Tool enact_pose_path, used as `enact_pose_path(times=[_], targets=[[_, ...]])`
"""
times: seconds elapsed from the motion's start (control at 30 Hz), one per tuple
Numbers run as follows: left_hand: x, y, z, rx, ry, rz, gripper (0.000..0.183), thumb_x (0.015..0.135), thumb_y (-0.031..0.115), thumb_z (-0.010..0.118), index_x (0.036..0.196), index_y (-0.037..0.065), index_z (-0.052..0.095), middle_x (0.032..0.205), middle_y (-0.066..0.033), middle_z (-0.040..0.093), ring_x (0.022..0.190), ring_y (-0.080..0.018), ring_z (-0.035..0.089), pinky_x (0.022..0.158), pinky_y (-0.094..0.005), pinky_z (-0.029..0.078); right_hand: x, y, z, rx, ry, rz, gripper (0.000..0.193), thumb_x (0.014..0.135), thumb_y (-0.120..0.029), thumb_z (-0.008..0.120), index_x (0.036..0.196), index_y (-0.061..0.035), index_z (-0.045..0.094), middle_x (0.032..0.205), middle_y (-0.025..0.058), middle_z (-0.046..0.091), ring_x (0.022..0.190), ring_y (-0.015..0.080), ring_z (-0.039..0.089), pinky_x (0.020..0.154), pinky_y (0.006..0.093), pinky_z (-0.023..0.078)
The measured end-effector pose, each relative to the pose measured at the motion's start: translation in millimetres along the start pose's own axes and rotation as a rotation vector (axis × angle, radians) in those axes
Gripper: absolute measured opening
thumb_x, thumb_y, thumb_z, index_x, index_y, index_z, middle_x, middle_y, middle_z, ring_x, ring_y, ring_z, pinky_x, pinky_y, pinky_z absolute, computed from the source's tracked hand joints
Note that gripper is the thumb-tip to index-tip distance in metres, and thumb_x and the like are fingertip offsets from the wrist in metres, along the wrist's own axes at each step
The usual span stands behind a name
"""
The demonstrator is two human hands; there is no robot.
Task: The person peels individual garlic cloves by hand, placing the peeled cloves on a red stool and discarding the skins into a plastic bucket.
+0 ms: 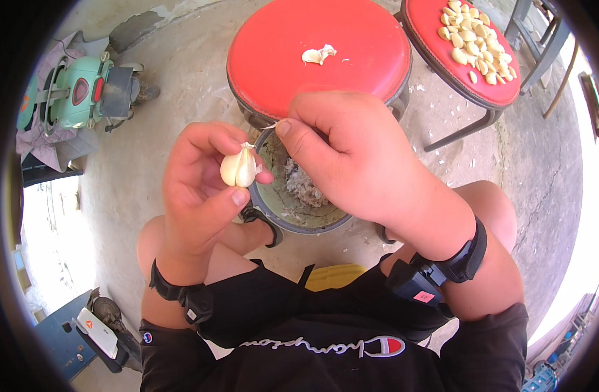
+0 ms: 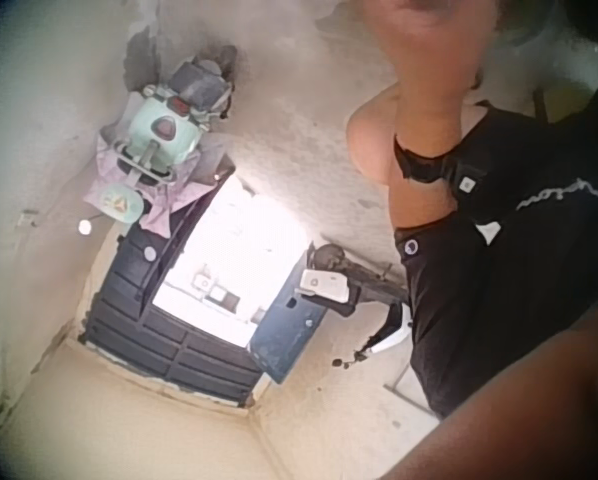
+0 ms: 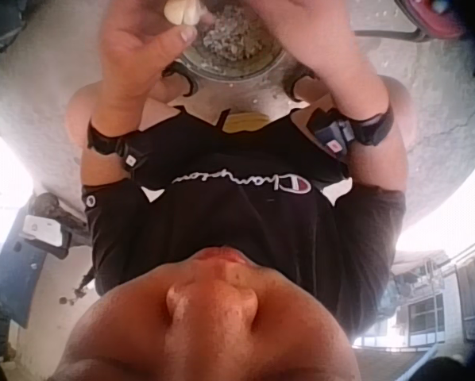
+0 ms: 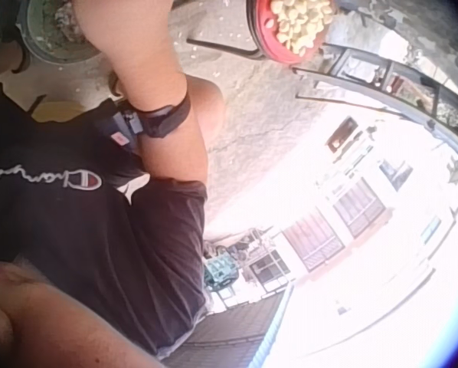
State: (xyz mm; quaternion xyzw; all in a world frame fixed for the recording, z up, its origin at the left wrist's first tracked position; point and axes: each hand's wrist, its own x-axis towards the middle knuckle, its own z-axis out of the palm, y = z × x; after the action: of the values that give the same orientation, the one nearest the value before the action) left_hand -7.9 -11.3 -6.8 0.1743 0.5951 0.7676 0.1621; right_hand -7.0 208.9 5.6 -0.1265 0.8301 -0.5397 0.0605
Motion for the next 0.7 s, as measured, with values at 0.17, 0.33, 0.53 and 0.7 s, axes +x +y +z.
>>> enact_pose_path(times=[0.17,0.33,0.53,0.7], targets=[[2.5,-3.3,-9.5,0.251,-0.074,0.166,0.043,0.077,-0.006,0.067,0.116,0.001,0.052,0.113,-0.0097,0.051,0.100,-0.0188,0.060,0.088,-0.0337,0.051,-2.8,-4.0,8.5,0.033,-0.059,0.013,0.009,0.095,-0.006,0.057,0.088,-0.0009,0.059,0.078,0.0004,0.053,0.069,0.0097,0.048,0.061,0.0263,0.041],[3.3,2.1,-6.1,0.477,-0.042,0.251,0.043,0.074,-0.008,0.070,0.115,0.003,0.062,0.107,-0.0084,0.059,0.095,-0.0193,0.061,0.085,-0.0311,0.050,-4.8,-7.3,17.2,0.373,-0.109,0.057,0.020,0.097,-0.011,0.059,0.082,0.0005,0.059,0.065,0.0058,0.052,0.061,0.0166,0.050,0.057,0.0331,0.042],[4.4,4.2,-4.1,0.691,0.015,0.288,0.039,0.075,0.000,0.078,0.113,0.005,0.069,0.100,-0.0088,0.067,0.089,-0.0228,0.065,0.079,-0.0317,0.053,-7.9,-5.3,24.8,0.497,-0.180,0.213,0.025,0.102,-0.018,0.058,0.085,0.0004,0.062,0.069,-0.0005,0.050,0.066,0.0072,0.042,0.058,0.0276,0.040],[-0.6,6.3,-8.3,0.660,-0.054,0.160,0.039,0.086,0.003,0.075,0.123,-0.003,0.063,0.115,-0.0115,0.061,0.100,-0.0174,0.060,0.087,-0.0302,0.049,-8.1,-0.6,27.7,0.583,-0.174,0.190,0.020,0.101,-0.013,0.057,0.088,0.0008,0.063,0.074,0.0005,0.054,0.071,0.0081,0.046,0.064,0.0274,0.042]])
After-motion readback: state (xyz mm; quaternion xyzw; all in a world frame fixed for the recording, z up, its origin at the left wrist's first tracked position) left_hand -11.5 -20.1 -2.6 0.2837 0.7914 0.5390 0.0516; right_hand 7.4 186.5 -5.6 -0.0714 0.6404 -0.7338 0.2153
